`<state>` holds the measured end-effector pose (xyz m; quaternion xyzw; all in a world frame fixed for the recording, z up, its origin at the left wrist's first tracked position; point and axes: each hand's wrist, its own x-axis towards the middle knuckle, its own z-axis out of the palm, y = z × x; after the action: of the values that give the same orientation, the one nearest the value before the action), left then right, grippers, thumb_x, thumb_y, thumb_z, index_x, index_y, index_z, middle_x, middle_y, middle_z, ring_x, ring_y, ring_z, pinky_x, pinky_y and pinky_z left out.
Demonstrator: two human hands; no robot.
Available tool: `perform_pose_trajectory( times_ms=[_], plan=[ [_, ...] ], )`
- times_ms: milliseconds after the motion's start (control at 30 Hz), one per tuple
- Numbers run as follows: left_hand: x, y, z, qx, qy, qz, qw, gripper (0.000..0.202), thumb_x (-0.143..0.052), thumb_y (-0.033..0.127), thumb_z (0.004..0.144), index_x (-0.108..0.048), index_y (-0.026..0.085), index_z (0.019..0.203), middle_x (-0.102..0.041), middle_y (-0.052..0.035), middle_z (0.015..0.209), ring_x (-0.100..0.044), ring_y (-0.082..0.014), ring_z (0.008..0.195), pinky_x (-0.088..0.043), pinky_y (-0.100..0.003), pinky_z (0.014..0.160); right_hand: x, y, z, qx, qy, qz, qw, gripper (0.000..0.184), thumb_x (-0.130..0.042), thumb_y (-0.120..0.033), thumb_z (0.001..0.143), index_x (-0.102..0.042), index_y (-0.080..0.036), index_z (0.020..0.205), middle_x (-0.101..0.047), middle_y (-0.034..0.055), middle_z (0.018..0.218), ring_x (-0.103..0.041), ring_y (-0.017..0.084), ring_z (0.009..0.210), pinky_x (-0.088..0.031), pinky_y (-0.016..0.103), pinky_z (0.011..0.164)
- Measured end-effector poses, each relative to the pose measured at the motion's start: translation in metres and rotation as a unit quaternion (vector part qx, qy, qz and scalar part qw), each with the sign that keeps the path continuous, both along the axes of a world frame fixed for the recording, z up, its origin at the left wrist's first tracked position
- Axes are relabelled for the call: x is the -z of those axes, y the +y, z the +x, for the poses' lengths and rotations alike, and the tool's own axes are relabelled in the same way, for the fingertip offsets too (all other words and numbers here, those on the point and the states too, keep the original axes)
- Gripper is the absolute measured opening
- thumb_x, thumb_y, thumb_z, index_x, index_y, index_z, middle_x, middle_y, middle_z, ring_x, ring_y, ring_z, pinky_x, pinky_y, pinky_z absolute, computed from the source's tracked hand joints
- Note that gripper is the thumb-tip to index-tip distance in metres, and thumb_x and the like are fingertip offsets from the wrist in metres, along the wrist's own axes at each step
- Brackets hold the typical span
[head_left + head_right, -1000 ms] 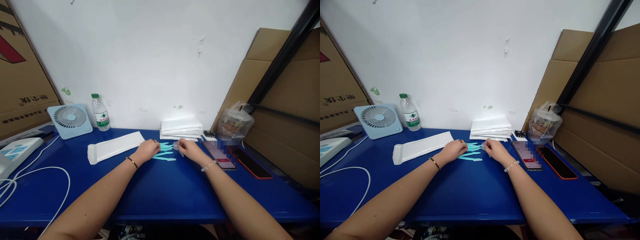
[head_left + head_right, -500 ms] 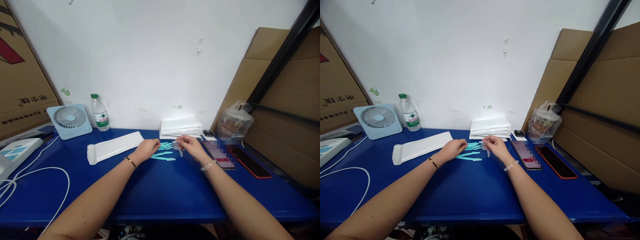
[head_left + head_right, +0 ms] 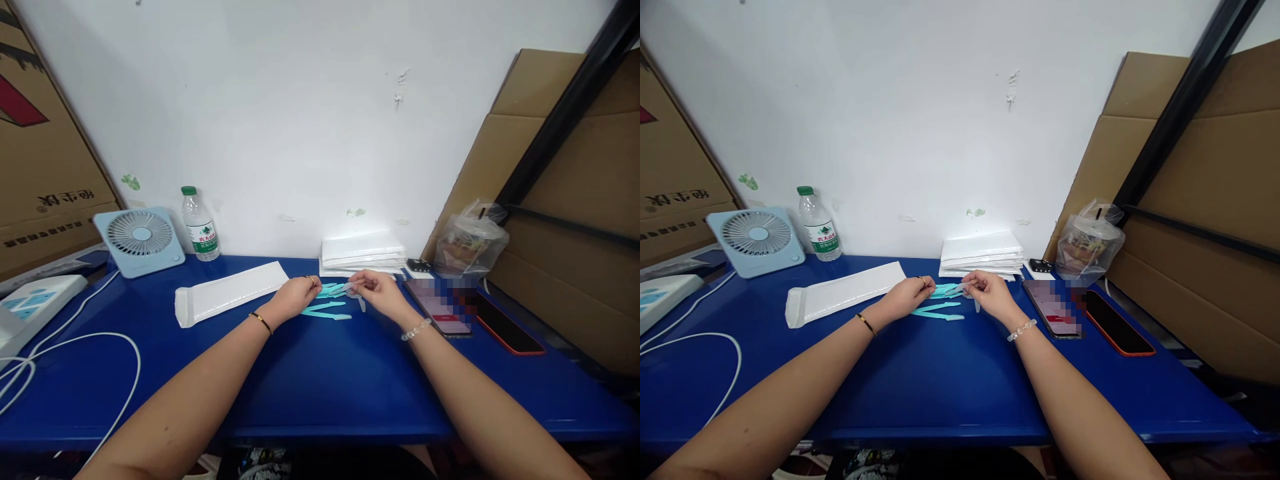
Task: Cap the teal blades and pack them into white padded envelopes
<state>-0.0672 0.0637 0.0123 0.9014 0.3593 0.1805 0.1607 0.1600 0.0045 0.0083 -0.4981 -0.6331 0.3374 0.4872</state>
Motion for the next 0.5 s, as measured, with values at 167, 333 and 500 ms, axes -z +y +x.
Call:
perform_pose_trajectory(
  times_ms=[167,333,500],
  plan=[
    [0.001,0.001,0.0,0.008,-0.038,-0.041,0.998,0.031,-0.034,0.04,0.091,-0.057,0.019,0.089,-0.06,-0.0008,0.075,-0.052,-0.0141,0.066,-0.036,-0.024,0.058,0.001,0.003,0.005,-0.017,0.057,-0.019,0.998,0.033,-0.07,-0.041,0.071,-0.061,-0.016,0.09,-0.069,0.0054,0.078,-0.068,0.018,0.073,-0.054,0.034,0.075],
    [-0.002,-0.003,0.002,0.014,-0.05,-0.069,0.996,0.032,-0.036,0.042,0.089,-0.058,0.019,0.088,-0.059,-0.0005,0.073,-0.05,-0.0133,0.063,-0.036,-0.024,0.057,0.003,0.002,0.001,-0.037,0.054,-0.028,0.997,0.032,-0.069,-0.041,0.072,-0.063,-0.016,0.09,-0.069,0.0051,0.078,-0.068,0.017,0.073,-0.054,0.033,0.074],
    [-0.004,-0.009,0.005,0.033,-0.06,-0.126,0.99,0.032,-0.041,0.043,0.086,-0.06,0.017,0.086,-0.06,-0.0006,0.072,-0.049,-0.0125,0.061,-0.036,-0.023,0.054,-0.001,-0.001,0.002,-0.089,0.002,-0.049,0.995,0.031,-0.066,-0.04,0.075,-0.063,-0.016,0.094,-0.069,0.0056,0.078,-0.068,0.019,0.077,-0.052,0.032,0.073]
  ],
)
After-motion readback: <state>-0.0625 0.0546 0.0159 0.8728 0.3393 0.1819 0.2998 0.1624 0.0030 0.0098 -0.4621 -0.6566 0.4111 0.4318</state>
